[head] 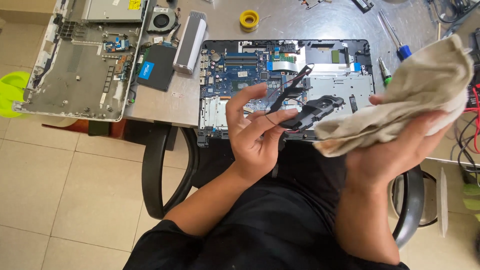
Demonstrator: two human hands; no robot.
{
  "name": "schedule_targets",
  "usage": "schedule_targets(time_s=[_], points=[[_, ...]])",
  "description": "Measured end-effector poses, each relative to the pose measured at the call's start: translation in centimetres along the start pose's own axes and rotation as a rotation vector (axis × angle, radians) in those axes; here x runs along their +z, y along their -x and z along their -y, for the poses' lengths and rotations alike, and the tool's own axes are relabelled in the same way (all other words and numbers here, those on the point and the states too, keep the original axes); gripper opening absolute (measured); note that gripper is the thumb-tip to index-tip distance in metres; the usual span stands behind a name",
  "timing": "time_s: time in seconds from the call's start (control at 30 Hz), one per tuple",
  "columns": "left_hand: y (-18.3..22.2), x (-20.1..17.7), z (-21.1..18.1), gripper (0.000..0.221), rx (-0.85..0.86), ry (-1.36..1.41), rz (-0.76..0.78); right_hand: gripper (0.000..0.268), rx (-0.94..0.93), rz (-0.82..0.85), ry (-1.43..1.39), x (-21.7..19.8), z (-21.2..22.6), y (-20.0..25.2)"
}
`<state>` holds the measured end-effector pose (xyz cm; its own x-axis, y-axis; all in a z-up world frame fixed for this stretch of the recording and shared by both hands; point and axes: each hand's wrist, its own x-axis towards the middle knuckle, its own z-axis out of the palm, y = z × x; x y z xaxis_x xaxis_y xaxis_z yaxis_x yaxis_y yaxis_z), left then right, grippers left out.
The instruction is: Cleaning internal laptop speakers with a cloth and installing them into the laptop chassis, including routing wires and using a screwdriver.
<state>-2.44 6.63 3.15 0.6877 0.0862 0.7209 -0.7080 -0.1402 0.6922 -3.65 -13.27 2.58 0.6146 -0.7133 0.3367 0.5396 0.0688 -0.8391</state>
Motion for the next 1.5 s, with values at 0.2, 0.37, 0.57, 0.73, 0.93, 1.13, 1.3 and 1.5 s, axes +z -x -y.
schedule_targets(time_s=[0.2, 0.37, 0.57, 0.73, 0.93, 1.13, 1.3, 1.5], points=[[-1.5, -0.7, 1.6, 0.022, 0.417, -0.235, -0.15, 0.026, -0.499, 0.338, 0.661, -5.7, -0.1, -7.6], [-2.3, -1.1, 1.9, 0.028, 0.594, -0.317, -0.127, 0.054, -0.6, 0.43, 1.24, -5.6, 1.8, -8.1], [-1.7, 0.2, 1.1, 0.018, 0.523, -0.258, -0.099, 0.067, -0.519, 0.865, 0.506, 0.6, 4.0, -1.0], [-1.4, -0.4, 0.2, 0.011, 0.464, -0.29, -0.025, 0.021, -0.586, 0.804, 0.501, 2.1, 3.5, 1.0], [-1.6, -1.1, -0.1, 0.014, 0.478, -0.29, 0.045, 0.03, -0.734, 0.873, 0.54, 2.7, 4.0, 1.0], [-2.2, -1.0, -0.2, 0.015, 0.532, -0.304, 0.084, 0.027, -0.732, 0.917, 0.666, 2.5, 4.6, 0.5], [-2.0, -1.0, 0.2, 0.019, 0.49, -0.237, 0.143, 0.039, -0.689, 0.927, 0.593, 2.4, 4.4, 0.5], [-1.7, -1.2, 0.2, 0.017, 0.416, -0.215, 0.17, 0.018, -0.73, 0.801, 0.522, 2.7, 4.2, 0.8]])
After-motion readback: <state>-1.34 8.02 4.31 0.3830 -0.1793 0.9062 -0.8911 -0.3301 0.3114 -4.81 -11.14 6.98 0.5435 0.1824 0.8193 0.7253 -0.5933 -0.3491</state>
